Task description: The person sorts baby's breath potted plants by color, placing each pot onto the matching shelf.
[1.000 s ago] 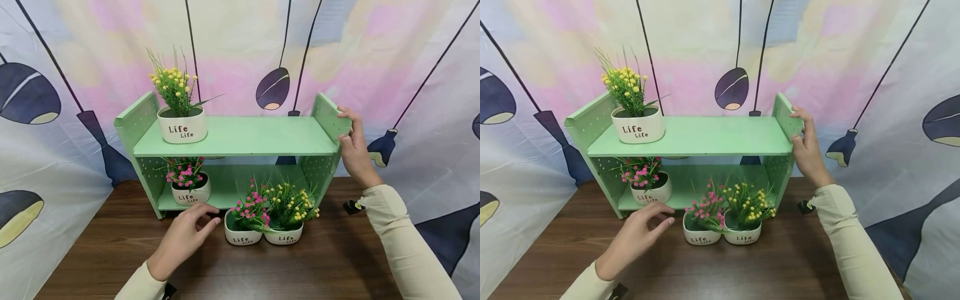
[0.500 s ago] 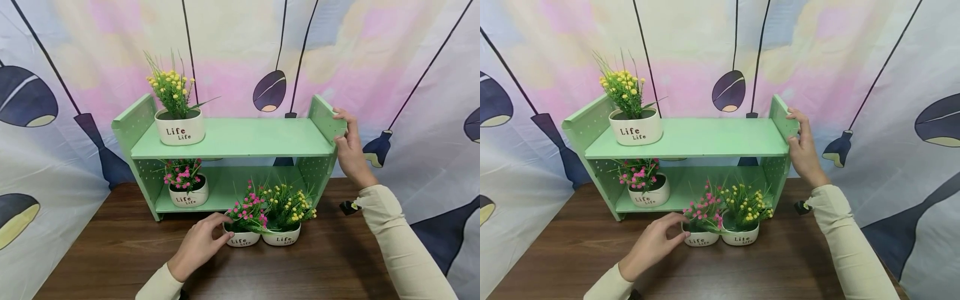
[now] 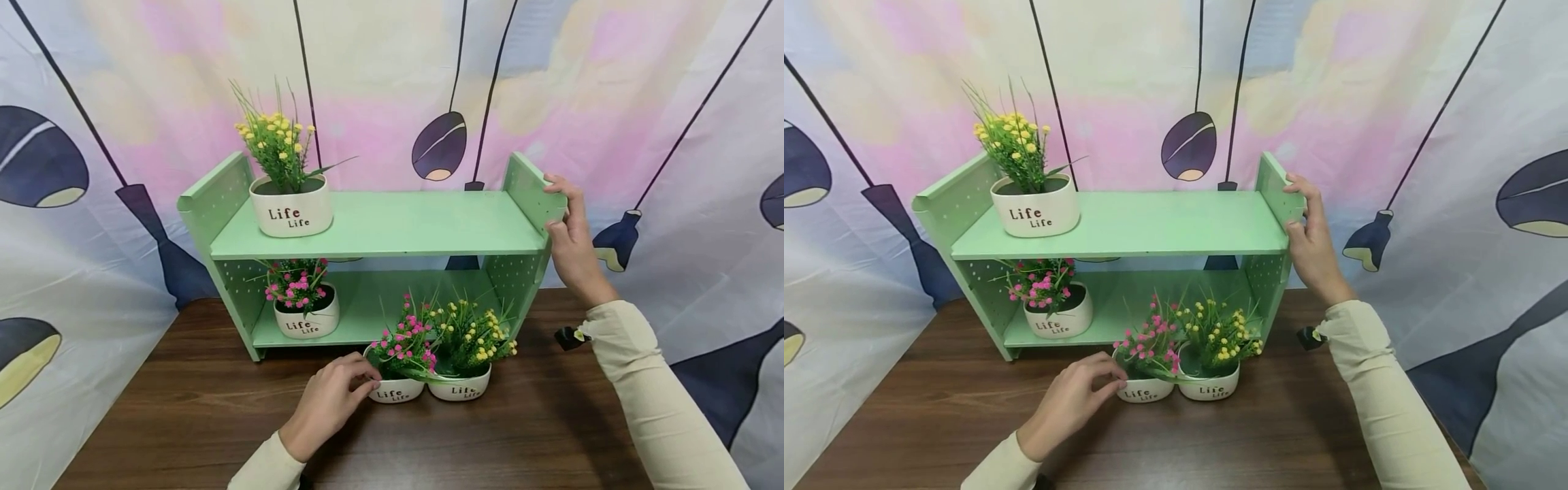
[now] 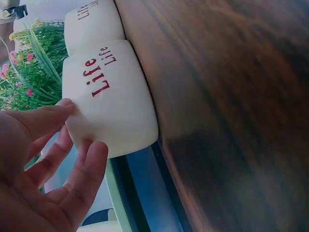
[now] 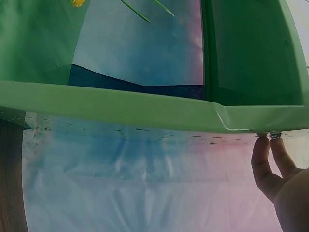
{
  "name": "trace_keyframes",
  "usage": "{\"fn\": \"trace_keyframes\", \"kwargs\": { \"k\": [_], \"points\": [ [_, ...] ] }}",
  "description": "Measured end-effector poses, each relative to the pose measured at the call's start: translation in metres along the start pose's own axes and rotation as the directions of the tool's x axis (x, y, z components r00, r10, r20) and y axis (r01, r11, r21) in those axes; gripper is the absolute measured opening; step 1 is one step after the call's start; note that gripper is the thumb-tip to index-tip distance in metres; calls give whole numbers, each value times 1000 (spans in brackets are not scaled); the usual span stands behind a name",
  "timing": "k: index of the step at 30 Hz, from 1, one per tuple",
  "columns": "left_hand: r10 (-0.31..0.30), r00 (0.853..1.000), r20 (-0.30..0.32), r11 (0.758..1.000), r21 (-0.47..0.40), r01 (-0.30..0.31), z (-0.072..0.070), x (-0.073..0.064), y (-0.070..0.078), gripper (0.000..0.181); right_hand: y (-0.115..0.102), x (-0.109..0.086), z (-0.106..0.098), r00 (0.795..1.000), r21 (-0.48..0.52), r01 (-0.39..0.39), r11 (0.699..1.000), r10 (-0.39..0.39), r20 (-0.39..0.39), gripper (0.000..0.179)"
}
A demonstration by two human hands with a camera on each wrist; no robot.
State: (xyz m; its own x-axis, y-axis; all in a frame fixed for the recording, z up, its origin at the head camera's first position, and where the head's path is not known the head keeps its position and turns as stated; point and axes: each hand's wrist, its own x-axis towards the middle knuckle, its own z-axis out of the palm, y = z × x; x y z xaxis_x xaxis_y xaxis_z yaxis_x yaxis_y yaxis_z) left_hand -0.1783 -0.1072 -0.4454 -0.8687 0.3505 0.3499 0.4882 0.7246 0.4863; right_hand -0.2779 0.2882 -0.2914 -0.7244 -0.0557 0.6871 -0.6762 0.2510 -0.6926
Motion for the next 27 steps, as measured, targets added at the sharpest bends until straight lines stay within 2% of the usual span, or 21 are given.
{"fn": "trace_keyframes", "kwargs": {
  "k": [12, 19, 27],
  "points": [
    [-24, 999, 31, 1000, 9, 24, -3, -2, -2, 15, -1, 0, 1, 1000, -10, -1, 1000, 1, 0, 51],
    [-1, 999, 48, 1000, -16, 1, -3, -3, -3, 12, -3, 1, 0, 1000, -18, -1, 1000, 1, 7, 50],
    [34, 999, 28, 998, -62, -33, 0, -7, -4, 15, -2, 0, -1, 1000, -5, 3, 1000, -3, 13, 49]
  ]
}}
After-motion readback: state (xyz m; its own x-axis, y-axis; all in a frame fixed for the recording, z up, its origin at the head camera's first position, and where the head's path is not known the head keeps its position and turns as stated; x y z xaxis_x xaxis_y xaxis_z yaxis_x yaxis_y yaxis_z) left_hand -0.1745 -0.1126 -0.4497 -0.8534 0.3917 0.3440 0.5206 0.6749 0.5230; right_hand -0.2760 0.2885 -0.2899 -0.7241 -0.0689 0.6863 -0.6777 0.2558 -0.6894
